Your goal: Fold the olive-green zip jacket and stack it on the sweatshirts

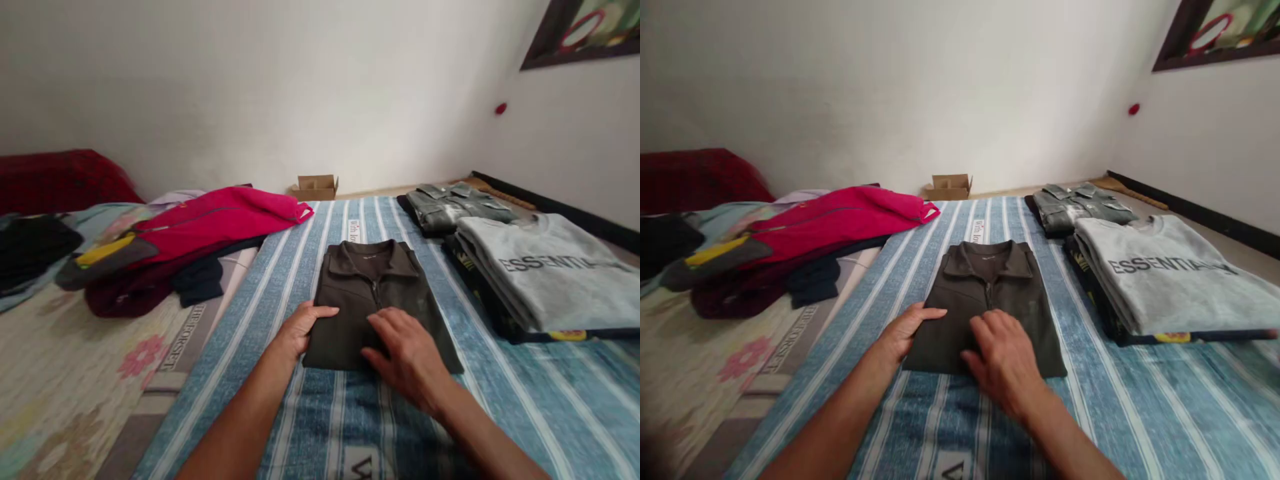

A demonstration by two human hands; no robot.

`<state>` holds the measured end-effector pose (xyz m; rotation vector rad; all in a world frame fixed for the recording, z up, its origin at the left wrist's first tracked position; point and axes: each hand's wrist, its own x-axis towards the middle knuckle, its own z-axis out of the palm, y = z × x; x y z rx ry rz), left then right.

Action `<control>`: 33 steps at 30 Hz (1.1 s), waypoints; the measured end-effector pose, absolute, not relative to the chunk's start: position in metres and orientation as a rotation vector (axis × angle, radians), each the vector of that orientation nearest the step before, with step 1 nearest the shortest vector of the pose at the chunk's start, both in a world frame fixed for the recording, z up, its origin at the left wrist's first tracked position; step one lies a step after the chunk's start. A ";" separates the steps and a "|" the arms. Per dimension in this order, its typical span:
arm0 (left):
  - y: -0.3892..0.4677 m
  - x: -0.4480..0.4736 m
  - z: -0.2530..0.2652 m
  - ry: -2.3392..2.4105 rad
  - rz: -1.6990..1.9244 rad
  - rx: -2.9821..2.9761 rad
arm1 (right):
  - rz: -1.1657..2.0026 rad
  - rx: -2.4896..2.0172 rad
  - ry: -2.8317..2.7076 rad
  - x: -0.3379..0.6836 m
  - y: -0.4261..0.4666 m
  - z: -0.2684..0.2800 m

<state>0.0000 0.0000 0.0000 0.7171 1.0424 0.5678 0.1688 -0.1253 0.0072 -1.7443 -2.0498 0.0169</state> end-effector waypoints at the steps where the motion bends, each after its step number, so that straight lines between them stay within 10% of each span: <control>1: 0.000 0.000 -0.001 1.036 0.586 0.723 | 0.020 -1.644 -2.159 0.154 -0.124 0.006; 33: -0.005 -0.006 -0.019 0.800 0.748 0.820 | 1.341 -1.444 -0.343 0.224 -0.076 -0.008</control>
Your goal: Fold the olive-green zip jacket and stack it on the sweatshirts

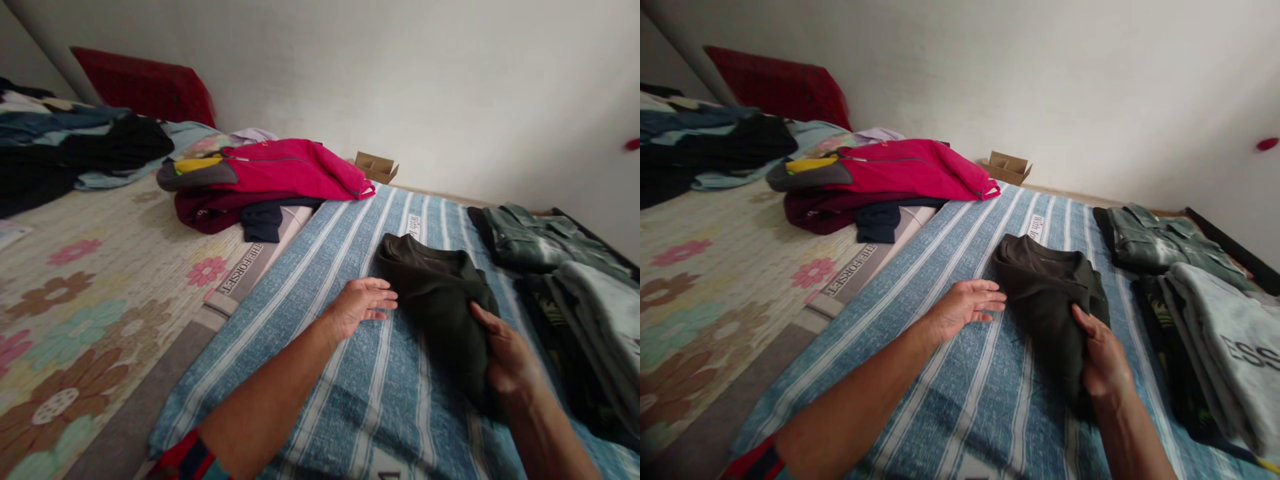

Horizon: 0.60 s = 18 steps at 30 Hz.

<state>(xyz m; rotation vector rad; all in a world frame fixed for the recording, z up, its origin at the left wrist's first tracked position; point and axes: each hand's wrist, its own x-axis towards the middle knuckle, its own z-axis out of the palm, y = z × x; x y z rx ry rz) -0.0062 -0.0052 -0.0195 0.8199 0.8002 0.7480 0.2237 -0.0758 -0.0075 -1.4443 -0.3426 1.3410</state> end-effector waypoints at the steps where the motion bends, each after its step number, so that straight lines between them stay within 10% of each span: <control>1: -0.005 -0.005 -0.020 0.815 0.766 0.853 | 1.363 -1.435 -0.367 0.226 -0.075 -0.008; 10: -0.003 0.009 -0.013 1.032 0.892 1.021 | 1.271 -1.399 -0.452 0.207 -0.082 0.008; 18: 0.006 -0.011 -0.018 1.142 0.837 0.997 | 1.045 -1.513 -1.575 0.159 -0.114 0.007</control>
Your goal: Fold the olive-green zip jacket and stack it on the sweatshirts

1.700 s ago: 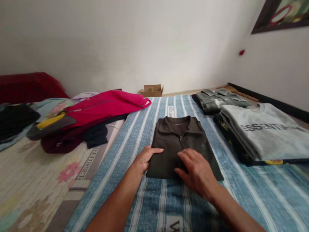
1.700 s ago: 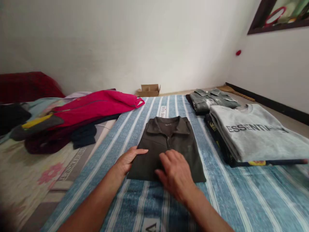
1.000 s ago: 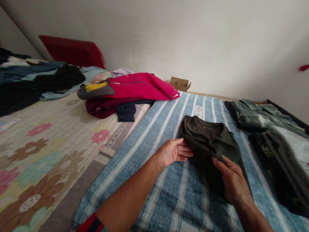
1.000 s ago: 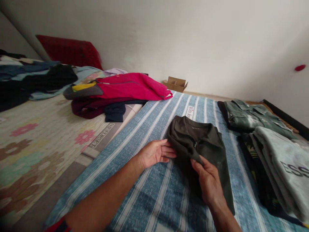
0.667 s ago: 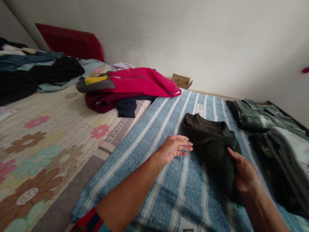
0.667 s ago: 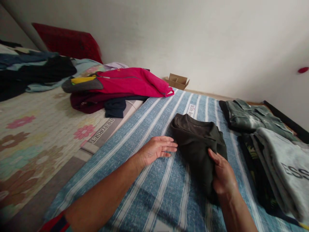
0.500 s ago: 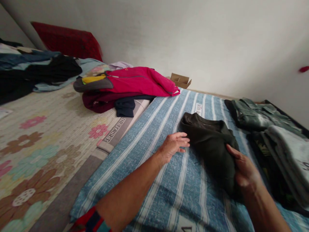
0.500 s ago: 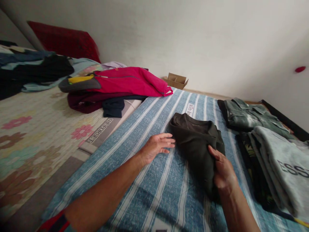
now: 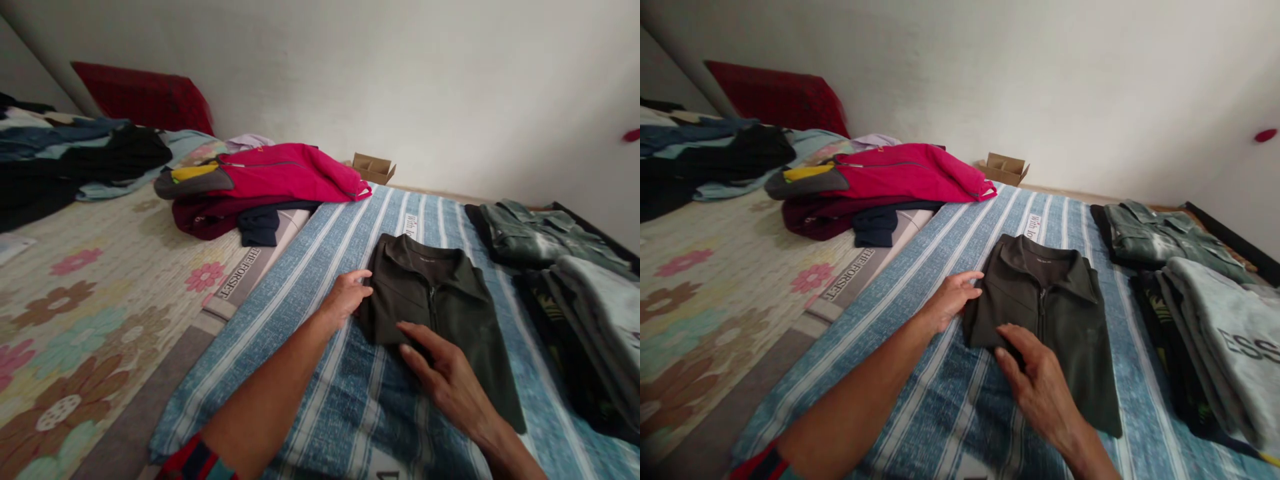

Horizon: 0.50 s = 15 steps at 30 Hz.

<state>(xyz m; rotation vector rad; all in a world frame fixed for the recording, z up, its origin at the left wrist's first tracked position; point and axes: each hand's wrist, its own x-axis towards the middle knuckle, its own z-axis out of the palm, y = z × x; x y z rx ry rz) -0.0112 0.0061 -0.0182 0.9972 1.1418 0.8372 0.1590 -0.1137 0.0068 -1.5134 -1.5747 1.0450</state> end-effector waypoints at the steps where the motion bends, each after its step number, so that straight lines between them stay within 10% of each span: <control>1: 0.007 -0.012 -0.021 1.151 0.838 1.006 | 0.988 -1.542 -1.672 0.155 -0.114 0.009; 15: 0.007 -0.017 -0.029 1.099 0.851 1.057 | 0.338 -2.061 -2.519 0.095 -0.025 0.032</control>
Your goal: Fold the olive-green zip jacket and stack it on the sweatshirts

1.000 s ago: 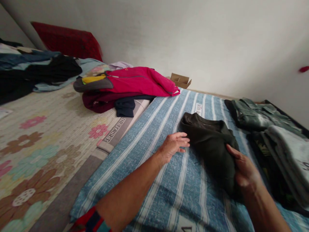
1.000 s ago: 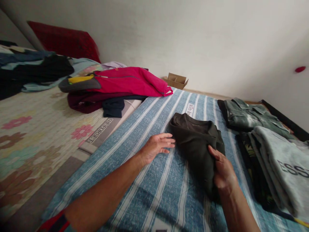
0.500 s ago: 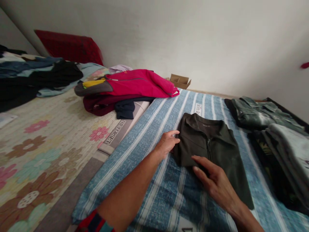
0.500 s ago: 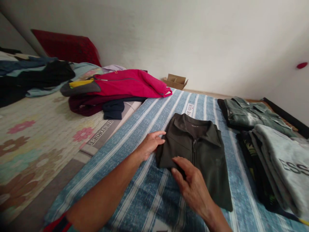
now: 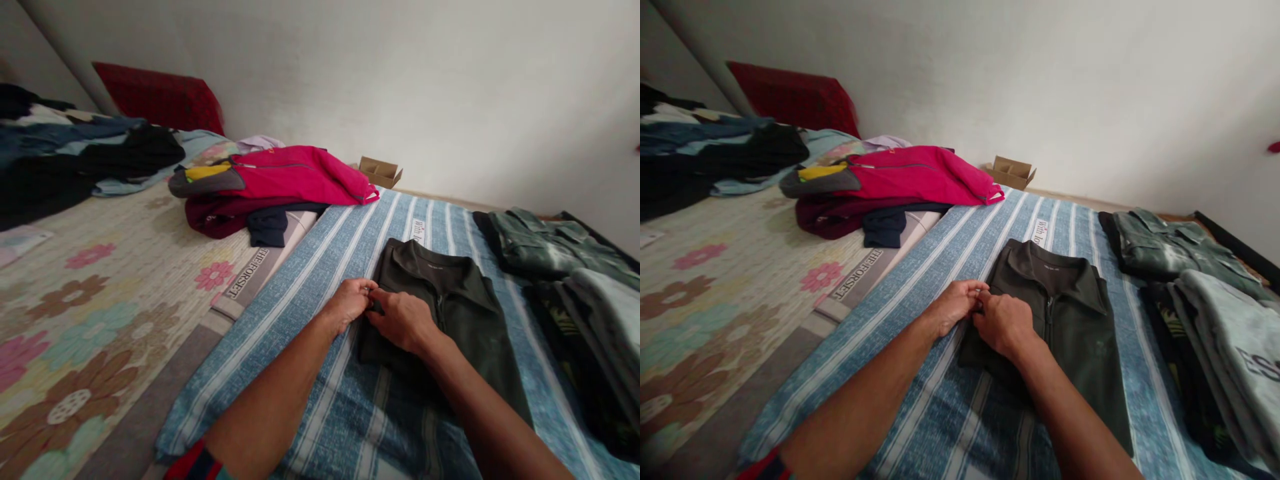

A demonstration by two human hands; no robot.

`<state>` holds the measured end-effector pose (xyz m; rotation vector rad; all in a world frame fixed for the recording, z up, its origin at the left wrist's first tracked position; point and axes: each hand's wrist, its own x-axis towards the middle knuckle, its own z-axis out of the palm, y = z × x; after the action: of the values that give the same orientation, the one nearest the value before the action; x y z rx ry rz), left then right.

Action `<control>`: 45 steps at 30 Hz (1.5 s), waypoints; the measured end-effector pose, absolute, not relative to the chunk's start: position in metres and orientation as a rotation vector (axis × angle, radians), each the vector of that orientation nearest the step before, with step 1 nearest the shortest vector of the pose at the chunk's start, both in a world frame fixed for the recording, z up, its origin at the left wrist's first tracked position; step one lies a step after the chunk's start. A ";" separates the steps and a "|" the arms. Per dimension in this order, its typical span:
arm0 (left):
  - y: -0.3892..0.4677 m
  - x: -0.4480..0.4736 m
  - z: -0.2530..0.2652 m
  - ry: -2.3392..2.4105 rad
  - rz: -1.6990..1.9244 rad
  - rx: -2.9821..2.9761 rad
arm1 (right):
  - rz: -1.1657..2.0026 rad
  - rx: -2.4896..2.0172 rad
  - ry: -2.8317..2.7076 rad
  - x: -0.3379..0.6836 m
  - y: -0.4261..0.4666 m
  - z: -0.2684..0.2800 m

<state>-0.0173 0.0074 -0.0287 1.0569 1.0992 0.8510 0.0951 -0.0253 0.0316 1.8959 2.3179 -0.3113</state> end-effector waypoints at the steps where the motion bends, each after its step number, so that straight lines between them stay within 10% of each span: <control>1: 0.007 -0.017 -0.028 1.101 0.845 1.076 | -0.312 1.887 2.314 0.097 -0.023 0.030; 8: 0.007 -0.017 -0.029 0.995 0.807 1.122 | -0.603 1.831 2.495 0.117 -0.012 0.021; 16: 0.008 -0.019 -0.033 1.178 0.779 1.381 | -1.999 2.179 2.340 0.163 -0.024 0.007; 21: -0.003 -0.017 -0.022 1.288 0.817 1.618 | -2.237 2.413 2.323 0.191 -0.032 -0.006; 32: -0.005 -0.017 -0.013 1.303 0.458 2.118 | -2.079 2.131 2.356 0.172 -0.028 0.005; 45: -0.006 -0.006 -0.023 1.441 0.358 2.194 | -0.742 1.359 2.554 0.140 0.000 0.033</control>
<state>-0.0060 -0.0064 -0.0231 2.1939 1.4411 0.3580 0.1403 -0.0001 0.0334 1.3586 2.5542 -0.7425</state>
